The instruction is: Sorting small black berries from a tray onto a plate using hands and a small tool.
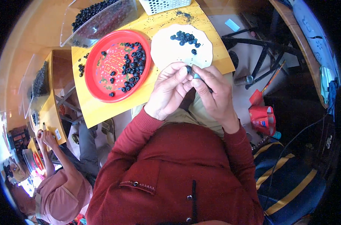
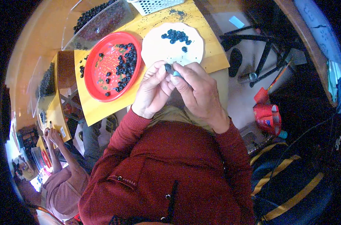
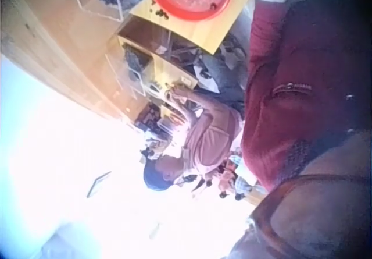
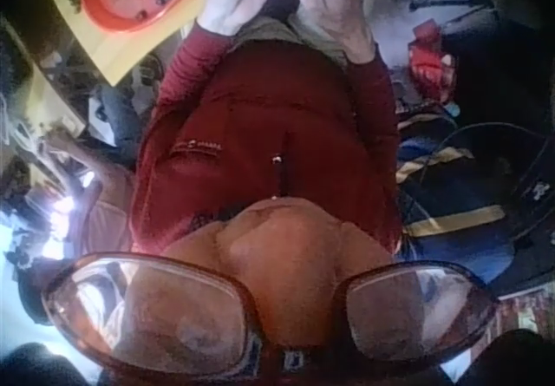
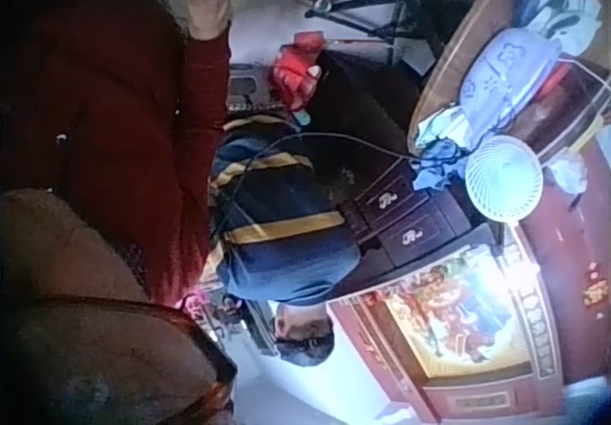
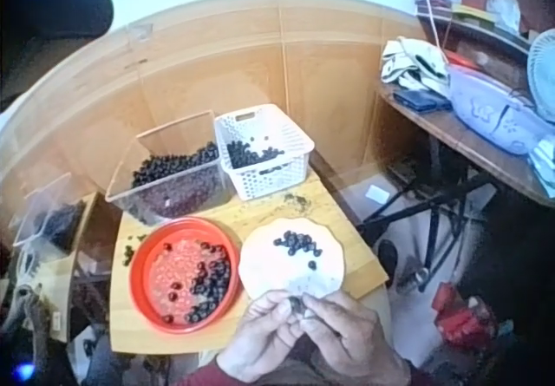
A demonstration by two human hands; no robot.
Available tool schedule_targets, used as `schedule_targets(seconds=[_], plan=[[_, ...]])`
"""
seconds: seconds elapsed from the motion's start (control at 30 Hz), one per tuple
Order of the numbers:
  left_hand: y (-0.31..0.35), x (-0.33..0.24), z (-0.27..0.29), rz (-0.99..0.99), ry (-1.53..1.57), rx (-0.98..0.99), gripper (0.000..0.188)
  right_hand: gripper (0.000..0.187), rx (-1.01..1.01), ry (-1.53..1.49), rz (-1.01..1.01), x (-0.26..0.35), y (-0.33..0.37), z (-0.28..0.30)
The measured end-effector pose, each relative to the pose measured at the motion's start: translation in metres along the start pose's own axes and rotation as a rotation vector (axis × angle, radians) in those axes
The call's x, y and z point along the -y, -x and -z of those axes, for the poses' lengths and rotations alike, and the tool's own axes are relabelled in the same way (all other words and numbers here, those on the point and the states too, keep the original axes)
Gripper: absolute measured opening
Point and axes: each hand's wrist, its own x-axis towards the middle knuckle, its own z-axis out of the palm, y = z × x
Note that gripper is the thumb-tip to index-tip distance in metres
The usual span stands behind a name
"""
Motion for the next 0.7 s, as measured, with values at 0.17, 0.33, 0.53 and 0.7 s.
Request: schedule_targets(seconds=[0.17,0.33,0.53,0.7], plan=[[0.005,-0.002,-0.008,-0.029,-0.045,-0.024,0.015,0.026,0.003,-0.062,-0.029,0.004,0.001,0.001],[0.018,0.001,-0.028,-0.054,-0.116,0.167,0.014,0.026,-0.063,0.013,-0.155,-0.02,0.0,0.012],[0.007,-0.002,-0.02,-0.039,-0.098,0.077,0.014,0.028,-0.025,-0.138,-0.183,-0.009,0.002,0.017],[0.007,0.0,-0.016,-0.026,-0.103,0.038,0.016,0.03,0.015,-0.292,-0.104,-0.009,0.003,0.006]])
